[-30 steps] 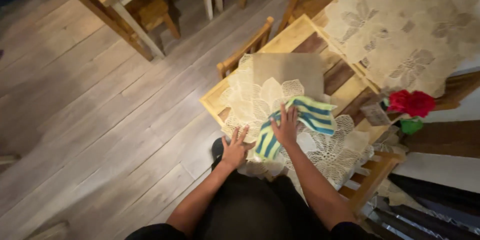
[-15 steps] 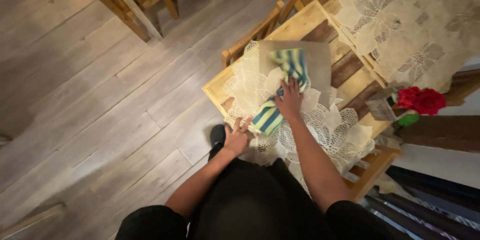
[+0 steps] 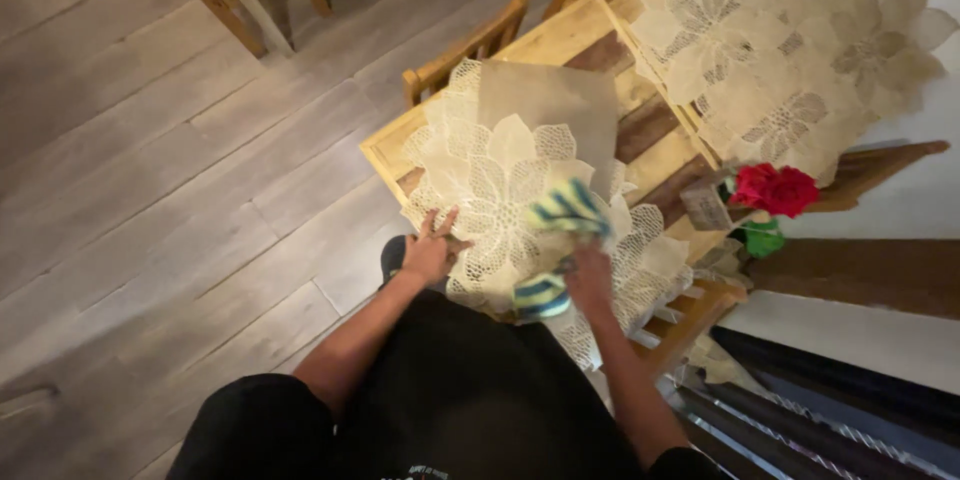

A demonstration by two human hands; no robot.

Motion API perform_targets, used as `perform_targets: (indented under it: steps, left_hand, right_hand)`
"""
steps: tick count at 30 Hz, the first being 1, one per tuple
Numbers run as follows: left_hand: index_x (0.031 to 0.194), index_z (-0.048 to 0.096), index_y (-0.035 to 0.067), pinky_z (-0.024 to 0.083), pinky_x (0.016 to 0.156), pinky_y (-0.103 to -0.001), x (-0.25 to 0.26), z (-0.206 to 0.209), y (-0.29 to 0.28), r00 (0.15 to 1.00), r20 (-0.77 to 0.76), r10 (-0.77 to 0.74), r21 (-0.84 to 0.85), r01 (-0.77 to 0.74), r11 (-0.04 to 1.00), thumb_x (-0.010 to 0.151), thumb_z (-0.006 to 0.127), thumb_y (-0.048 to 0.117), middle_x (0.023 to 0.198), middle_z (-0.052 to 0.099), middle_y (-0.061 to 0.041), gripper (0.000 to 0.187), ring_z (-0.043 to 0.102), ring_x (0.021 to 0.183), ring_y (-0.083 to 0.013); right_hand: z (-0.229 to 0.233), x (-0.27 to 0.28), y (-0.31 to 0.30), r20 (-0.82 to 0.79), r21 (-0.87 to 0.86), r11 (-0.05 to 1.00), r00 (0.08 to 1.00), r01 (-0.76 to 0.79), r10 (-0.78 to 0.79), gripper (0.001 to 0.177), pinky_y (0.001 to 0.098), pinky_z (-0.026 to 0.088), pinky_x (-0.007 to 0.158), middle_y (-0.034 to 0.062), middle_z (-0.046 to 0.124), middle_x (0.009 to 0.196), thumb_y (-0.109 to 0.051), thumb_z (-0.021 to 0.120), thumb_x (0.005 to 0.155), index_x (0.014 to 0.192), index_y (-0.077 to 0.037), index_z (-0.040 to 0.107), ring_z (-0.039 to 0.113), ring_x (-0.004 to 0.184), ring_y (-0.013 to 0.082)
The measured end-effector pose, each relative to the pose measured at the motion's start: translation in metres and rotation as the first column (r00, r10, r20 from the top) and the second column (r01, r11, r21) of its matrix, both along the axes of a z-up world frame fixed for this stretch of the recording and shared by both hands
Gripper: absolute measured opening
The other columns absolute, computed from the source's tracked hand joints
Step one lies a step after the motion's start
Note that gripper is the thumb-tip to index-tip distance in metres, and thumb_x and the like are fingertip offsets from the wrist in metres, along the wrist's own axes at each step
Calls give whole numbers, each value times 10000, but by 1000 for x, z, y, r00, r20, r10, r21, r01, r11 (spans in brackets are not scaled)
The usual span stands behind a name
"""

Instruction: Wiping down multiple wooden tables and arranging lace doilies in a restaurant setting.

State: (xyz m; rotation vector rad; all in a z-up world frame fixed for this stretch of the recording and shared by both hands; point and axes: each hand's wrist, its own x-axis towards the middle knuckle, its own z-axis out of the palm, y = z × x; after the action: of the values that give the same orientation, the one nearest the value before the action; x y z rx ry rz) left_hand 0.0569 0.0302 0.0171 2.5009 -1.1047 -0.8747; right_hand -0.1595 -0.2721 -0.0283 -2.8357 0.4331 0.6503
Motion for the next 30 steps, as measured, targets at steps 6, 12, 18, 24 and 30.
perform_targets:
  steps: [6,12,18,24,30]
  left_hand:
    - [1303,668,492,353,1038,-775,-4,11,-5,996,-69,49,66,-45,997,895,663,237,1727,91,57,481,66,1567,-407]
    - [1224,727,476,383,1061,-711,-2,3,-9,995,-29,97,18,-97,995,897,655,262,1688,220,54,397,160,1542,-388]
    - [1070,795,346,445,1043,-621,16,-2,-8,993,45,110,-91,-106,990,883,652,275,1523,532,40,245,395,1429,-389]
    - [1073,808,266,498,1062,-459,42,-34,0,990,-58,127,-231,-137,963,894,656,231,1198,750,-47,238,611,1215,-315]
    - [1094,779,134,550,949,-397,73,-20,13,953,-292,84,-518,-231,823,874,645,129,1184,750,-121,257,709,1076,-321]
  right_hand:
    - [-60,-27,48,589,126,902,701,413,-403,584,590,368,1164,243,506,1504,-163,616,859,1432,-74,543,430,1440,430]
    - [-40,10,149,684,279,897,726,-343,65,494,478,428,1120,219,422,1630,-214,632,961,1443,-162,537,440,1491,344]
    - [11,32,149,388,404,826,891,-393,234,578,506,376,1105,120,394,1645,-198,639,936,1502,-157,532,358,1501,281]
    - [-15,29,154,580,501,785,815,-365,9,415,420,420,1209,107,520,1593,-257,619,1000,1401,-151,636,458,1505,247]
    - [-43,34,157,390,705,708,859,-47,-331,374,402,410,1155,142,615,1456,-256,588,1045,1371,-87,658,555,1386,307]
